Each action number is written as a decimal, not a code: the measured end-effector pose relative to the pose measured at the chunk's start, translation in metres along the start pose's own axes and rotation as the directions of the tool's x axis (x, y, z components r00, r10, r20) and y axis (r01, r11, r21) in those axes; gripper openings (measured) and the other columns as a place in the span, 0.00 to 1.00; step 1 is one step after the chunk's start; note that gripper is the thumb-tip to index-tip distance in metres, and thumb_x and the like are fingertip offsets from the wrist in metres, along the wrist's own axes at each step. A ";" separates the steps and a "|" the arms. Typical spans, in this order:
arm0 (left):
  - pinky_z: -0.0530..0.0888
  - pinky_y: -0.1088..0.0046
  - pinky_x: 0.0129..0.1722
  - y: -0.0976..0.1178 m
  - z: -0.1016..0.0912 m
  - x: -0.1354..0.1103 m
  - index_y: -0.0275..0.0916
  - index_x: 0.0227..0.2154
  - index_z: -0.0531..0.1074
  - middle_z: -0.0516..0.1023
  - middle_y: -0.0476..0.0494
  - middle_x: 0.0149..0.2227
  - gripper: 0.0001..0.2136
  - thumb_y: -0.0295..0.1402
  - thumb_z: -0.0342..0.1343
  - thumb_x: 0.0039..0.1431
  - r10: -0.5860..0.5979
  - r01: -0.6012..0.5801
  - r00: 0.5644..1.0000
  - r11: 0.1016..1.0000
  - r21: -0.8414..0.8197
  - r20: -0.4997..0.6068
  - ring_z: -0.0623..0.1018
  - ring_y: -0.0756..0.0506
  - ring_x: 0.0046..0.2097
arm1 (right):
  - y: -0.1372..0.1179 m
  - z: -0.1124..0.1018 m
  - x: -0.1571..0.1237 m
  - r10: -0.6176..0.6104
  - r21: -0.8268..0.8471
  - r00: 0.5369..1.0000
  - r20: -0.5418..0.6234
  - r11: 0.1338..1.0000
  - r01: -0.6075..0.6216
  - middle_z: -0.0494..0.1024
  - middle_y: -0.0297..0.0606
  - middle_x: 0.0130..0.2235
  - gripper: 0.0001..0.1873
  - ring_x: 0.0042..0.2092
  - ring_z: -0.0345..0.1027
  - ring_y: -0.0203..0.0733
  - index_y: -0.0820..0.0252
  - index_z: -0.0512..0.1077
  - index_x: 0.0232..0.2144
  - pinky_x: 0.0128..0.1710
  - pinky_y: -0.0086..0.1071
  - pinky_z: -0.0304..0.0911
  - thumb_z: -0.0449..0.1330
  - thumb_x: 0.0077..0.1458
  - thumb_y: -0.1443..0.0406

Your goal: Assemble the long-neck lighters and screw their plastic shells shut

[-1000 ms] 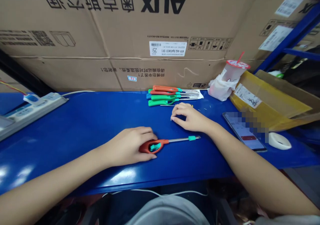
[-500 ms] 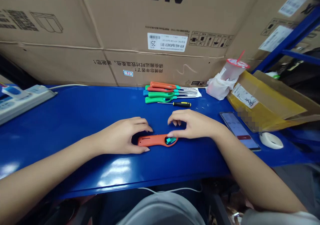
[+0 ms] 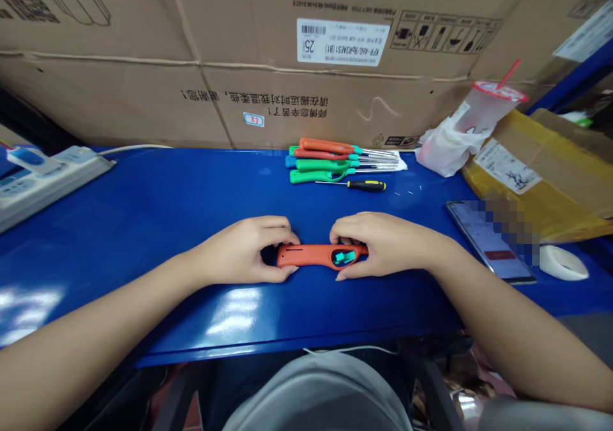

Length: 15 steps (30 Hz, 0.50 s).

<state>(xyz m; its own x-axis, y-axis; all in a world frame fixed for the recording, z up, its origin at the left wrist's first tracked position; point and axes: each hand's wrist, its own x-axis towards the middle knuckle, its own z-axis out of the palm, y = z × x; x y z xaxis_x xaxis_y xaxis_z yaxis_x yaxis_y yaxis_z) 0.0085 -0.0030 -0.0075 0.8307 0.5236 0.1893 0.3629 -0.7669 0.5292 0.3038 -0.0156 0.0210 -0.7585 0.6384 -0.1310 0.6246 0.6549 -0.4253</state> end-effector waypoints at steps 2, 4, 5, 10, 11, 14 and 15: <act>0.77 0.71 0.44 0.002 0.000 -0.001 0.38 0.46 0.79 0.80 0.43 0.42 0.11 0.35 0.63 0.63 -0.001 0.001 1.000 1.000 0.018 0.007 0.80 0.46 0.41 | 0.000 0.000 0.000 -0.010 -0.016 1.000 -0.006 1.000 0.010 0.75 0.32 0.35 0.21 0.34 0.64 0.39 0.57 0.73 0.41 0.33 0.32 0.53 0.73 0.54 0.51; 0.77 0.71 0.44 0.003 0.000 -0.001 0.38 0.46 0.80 0.80 0.43 0.42 0.11 0.35 0.62 0.63 -0.001 0.000 1.000 1.000 0.024 0.013 0.80 0.46 0.40 | 0.000 0.001 0.000 -0.020 -0.018 1.000 -0.006 1.000 0.020 0.74 0.31 0.34 0.21 0.34 0.64 0.39 0.56 0.73 0.40 0.33 0.32 0.53 0.73 0.54 0.51; 0.77 0.71 0.44 0.004 0.000 -0.001 0.37 0.45 0.80 0.81 0.43 0.41 0.11 0.35 0.62 0.63 -0.001 0.001 1.000 1.000 0.024 0.015 0.80 0.46 0.40 | 0.000 0.001 0.000 -0.025 -0.016 1.000 -0.004 1.000 0.025 0.74 0.31 0.34 0.21 0.34 0.64 0.39 0.56 0.73 0.40 0.33 0.32 0.53 0.73 0.54 0.50; 0.76 0.72 0.43 0.005 0.001 0.001 0.37 0.45 0.80 0.81 0.43 0.41 0.11 0.35 0.62 0.63 -0.003 0.003 1.000 1.000 0.024 0.012 0.80 0.46 0.40 | 0.001 0.002 0.000 -0.038 -0.009 0.999 -0.010 0.999 0.038 0.74 0.32 0.34 0.20 0.34 0.64 0.39 0.57 0.73 0.41 0.34 0.33 0.55 0.70 0.57 0.50; 0.76 0.72 0.43 0.005 0.000 0.001 0.37 0.45 0.80 0.81 0.43 0.41 0.11 0.35 0.62 0.63 -0.005 0.004 1.000 1.000 0.023 0.010 0.80 0.46 0.40 | 0.001 0.002 0.000 -0.040 -0.008 0.999 -0.010 0.999 0.040 0.74 0.32 0.34 0.20 0.34 0.64 0.39 0.57 0.73 0.41 0.34 0.33 0.55 0.70 0.57 0.50; 0.76 0.72 0.43 0.005 -0.002 0.002 0.36 0.45 0.80 0.82 0.42 0.41 0.11 0.35 0.61 0.64 0.000 0.000 1.000 1.000 0.014 0.006 0.80 0.46 0.40 | 0.001 0.000 -0.002 -0.039 0.015 0.999 -0.004 0.999 0.039 0.75 0.33 0.35 0.18 0.34 0.65 0.40 0.58 0.74 0.42 0.34 0.34 0.57 0.67 0.61 0.50; 0.76 0.71 0.44 0.004 -0.003 0.002 0.37 0.45 0.80 0.82 0.42 0.41 0.10 0.36 0.59 0.66 0.008 -0.008 1.000 1.000 0.011 0.006 0.80 0.46 0.41 | 0.001 0.000 -0.002 -0.048 0.034 0.999 -0.005 0.998 0.048 0.76 0.34 0.36 0.16 0.35 0.66 0.40 0.58 0.75 0.42 0.35 0.34 0.58 0.64 0.64 0.51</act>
<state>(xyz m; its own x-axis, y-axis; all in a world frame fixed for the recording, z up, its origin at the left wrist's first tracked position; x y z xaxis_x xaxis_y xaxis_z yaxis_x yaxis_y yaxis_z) 0.0103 -0.0040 -0.0028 0.8363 0.5149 0.1883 0.3608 -0.7755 0.5181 0.3061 -0.0164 0.0209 -0.7867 0.6082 -0.1060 0.5807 0.6708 -0.4613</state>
